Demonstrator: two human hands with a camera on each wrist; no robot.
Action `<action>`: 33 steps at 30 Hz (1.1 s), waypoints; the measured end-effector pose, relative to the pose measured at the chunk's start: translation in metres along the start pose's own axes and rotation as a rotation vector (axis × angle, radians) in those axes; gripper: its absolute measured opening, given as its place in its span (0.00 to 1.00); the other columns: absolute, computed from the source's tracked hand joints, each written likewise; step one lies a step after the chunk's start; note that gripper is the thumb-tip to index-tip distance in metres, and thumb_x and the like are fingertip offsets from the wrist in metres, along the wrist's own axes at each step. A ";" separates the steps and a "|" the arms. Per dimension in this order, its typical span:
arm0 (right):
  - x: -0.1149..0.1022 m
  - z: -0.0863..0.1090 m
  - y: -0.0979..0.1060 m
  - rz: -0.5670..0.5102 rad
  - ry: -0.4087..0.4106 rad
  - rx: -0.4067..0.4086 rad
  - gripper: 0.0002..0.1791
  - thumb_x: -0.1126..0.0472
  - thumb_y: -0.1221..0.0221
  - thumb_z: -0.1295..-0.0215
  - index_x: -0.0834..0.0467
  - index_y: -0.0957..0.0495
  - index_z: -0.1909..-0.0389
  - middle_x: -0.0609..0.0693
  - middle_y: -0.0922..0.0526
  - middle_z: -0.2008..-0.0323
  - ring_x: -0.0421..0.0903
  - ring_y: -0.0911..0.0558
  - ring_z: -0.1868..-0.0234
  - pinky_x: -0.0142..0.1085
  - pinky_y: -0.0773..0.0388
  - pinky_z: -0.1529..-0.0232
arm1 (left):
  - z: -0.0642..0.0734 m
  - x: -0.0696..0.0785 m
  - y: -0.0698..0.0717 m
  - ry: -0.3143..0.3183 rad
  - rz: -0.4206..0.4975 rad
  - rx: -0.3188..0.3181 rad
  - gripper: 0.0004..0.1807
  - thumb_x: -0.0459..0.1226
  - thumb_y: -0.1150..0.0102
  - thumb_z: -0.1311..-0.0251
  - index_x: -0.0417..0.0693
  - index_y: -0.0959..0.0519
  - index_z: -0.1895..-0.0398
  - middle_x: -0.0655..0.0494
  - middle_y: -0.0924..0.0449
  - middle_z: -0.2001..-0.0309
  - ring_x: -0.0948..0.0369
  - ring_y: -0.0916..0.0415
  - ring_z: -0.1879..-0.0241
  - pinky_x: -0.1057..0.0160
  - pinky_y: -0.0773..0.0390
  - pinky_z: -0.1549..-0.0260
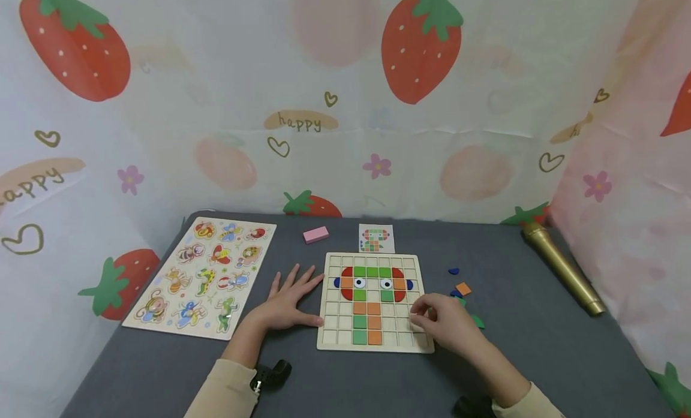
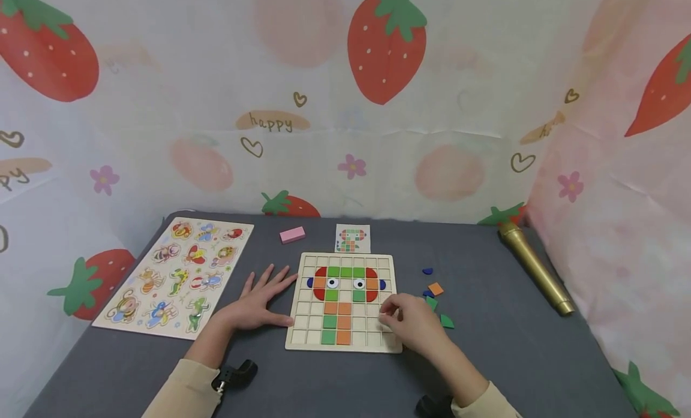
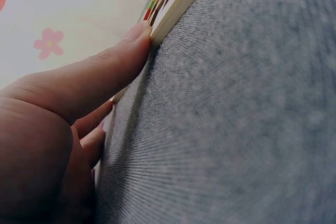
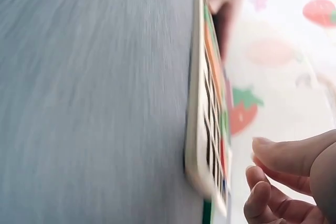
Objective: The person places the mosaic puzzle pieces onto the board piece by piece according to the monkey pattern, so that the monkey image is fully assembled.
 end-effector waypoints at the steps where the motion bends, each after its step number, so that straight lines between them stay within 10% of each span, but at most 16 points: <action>1: 0.006 0.003 0.006 -0.008 -0.021 0.011 0.02 0.59 0.32 0.36 0.51 0.15 0.64 0.42 0.18 0.69 0.40 0.24 0.75 0.34 0.27 0.76 | 0.000 0.001 0.000 -0.001 -0.001 -0.002 0.56 0.63 0.29 0.49 0.63 0.46 0.19 0.55 0.59 0.17 0.47 0.77 0.19 0.37 0.80 0.27; 16: 0.085 0.032 0.071 0.085 -0.201 0.047 0.21 0.49 0.30 0.38 0.59 0.17 0.52 0.53 0.14 0.58 0.50 0.15 0.59 0.41 0.19 0.66 | 0.000 0.002 0.001 0.004 0.002 -0.007 0.55 0.62 0.30 0.49 0.63 0.45 0.19 0.55 0.58 0.17 0.47 0.77 0.19 0.37 0.81 0.27; 33: 0.087 0.029 0.069 0.101 -0.240 -0.024 0.16 0.49 0.26 0.44 0.56 0.16 0.64 0.46 0.17 0.68 0.43 0.21 0.67 0.39 0.25 0.69 | 0.000 0.001 -0.001 0.014 -0.006 -0.008 0.56 0.63 0.30 0.49 0.64 0.46 0.19 0.56 0.59 0.17 0.48 0.77 0.19 0.37 0.81 0.27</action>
Point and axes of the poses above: each hand's wrist, its own z-axis away from the middle knuckle, its own y-axis out of the back of the hand, x = y × z, the point moved 1 cm from there along -z, towards the middle knuckle
